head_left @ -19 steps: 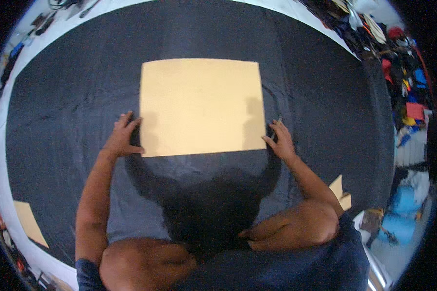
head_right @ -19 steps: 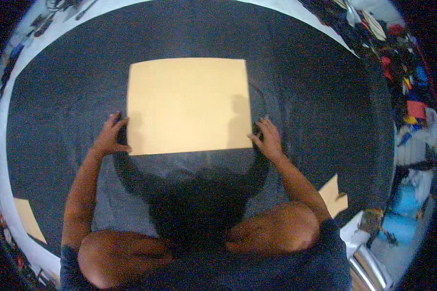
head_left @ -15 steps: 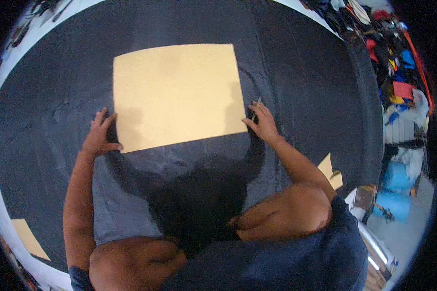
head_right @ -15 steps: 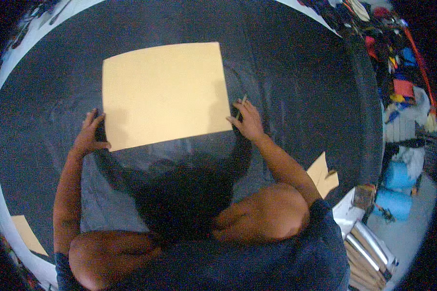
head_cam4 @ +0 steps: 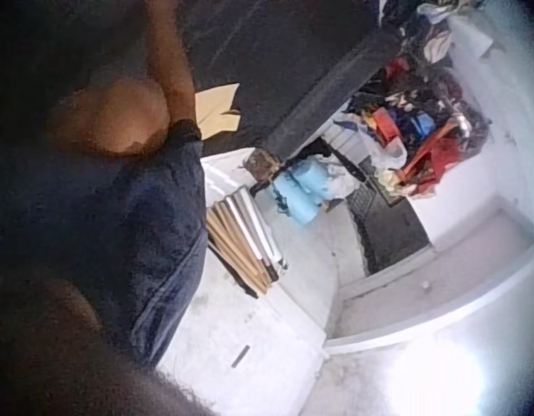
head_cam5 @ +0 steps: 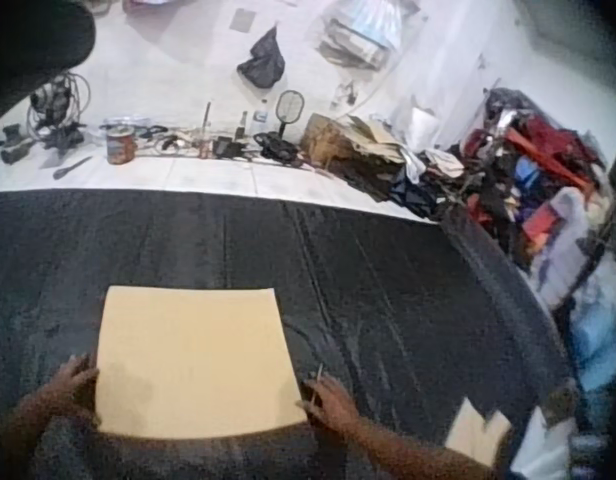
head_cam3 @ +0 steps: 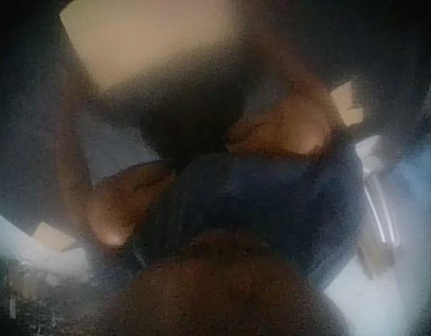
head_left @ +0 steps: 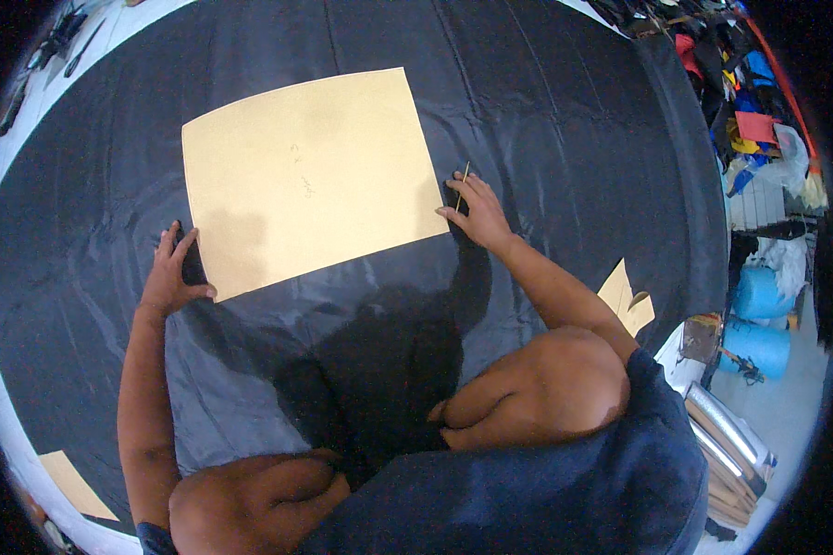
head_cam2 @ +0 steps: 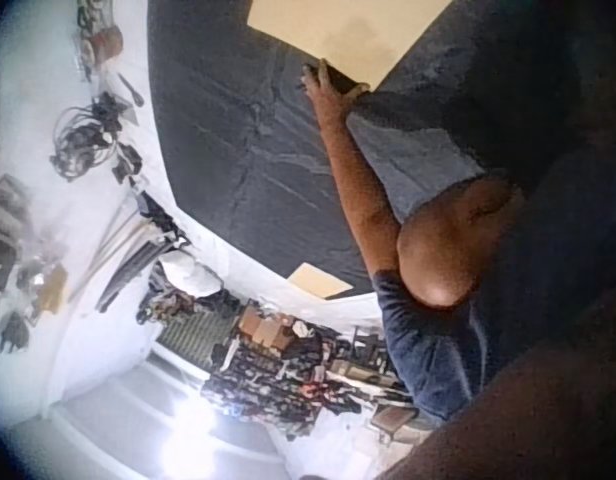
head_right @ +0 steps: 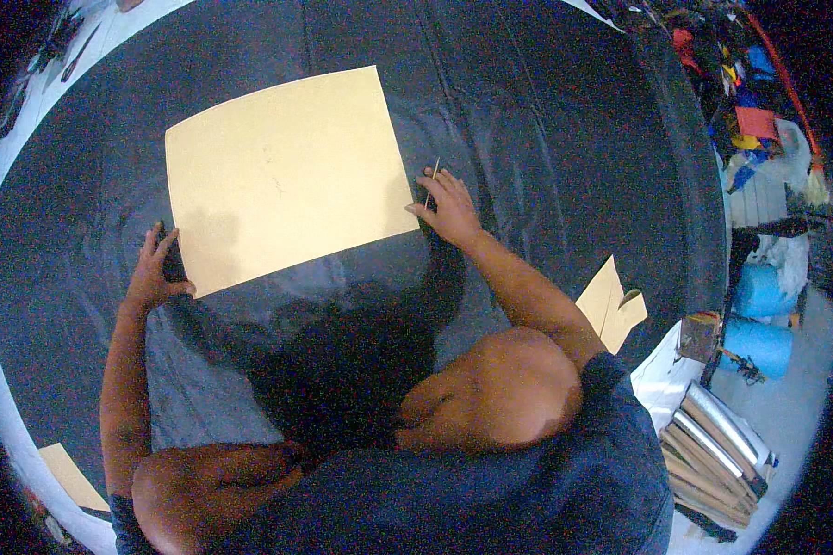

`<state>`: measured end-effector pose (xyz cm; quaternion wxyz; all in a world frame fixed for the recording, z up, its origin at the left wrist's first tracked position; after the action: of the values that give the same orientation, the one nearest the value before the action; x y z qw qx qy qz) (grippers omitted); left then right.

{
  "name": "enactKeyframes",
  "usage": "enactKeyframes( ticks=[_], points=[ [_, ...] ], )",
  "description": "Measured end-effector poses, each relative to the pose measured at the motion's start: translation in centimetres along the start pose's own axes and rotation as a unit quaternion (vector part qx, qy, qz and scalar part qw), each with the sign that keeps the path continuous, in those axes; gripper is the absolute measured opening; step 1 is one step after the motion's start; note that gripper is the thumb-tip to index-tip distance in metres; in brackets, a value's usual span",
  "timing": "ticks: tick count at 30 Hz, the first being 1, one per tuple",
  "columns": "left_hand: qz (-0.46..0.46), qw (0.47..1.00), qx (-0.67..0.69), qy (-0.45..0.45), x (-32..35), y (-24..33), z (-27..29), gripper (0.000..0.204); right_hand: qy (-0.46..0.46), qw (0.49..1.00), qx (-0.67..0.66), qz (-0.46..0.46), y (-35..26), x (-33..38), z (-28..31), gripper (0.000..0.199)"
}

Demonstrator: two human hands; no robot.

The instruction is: The person places a rectangular cardboard template on a large black fabric sheet and uses a pencil to trace its outline. They repeat this process multiple times, moving the template to different positions on the fabric and tracing each time.

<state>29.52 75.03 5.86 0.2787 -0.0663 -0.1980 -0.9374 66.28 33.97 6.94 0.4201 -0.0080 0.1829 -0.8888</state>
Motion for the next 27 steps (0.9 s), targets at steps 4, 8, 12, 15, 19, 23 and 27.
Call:
enactKeyframes(
  ticks=[4,8,12,15,19,23,27],
  points=[
    [-0.006,1.0,0.005,0.004,-0.1,0.0,0.2,0.124,-0.002,1.0,0.001,0.005,0.2,-0.2,-0.2,0.058],
    [-0.008,1.0,-0.002,0.005,-0.1,0.1,0.2,0.124,-0.002,1.0,-0.011,0.008,0.2,-0.1,-0.2,0.058],
    [-0.011,1.0,0.007,0.011,0.0,0.0,0.2,0.124,0.002,1.0,-0.014,0.003,0.3,-0.1,-0.2,0.059],
    [-0.009,1.0,0.01,0.01,0.1,0.3,0.3,0.123,0.001,1.0,-0.008,0.003,0.4,0.0,-0.1,0.059],
    [-0.026,0.999,-0.004,0.019,0.3,0.2,0.3,0.122,-0.005,1.0,-0.012,0.006,0.5,0.0,-0.4,0.061],
    [-0.034,0.999,-0.001,0.025,0.1,0.3,-0.1,0.119,0.007,1.0,-0.002,0.015,0.9,0.1,-0.5,0.058],
    [-0.037,0.997,-0.064,0.017,0.2,1.2,1.1,0.113,-0.009,0.997,0.068,0.019,-0.6,-0.2,-0.2,0.057]
  ],
)
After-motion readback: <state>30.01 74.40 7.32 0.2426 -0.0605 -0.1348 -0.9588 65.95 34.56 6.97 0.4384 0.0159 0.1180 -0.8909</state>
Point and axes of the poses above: each hand's wrist, its own x-axis away from the middle knuckle, its own z-axis out of the back of the hand, y = z × x, the point moved 8 cm from there along -x, towards the middle knuckle, and after that the axes turned 9 degrees about y, right-handed, at the moved point
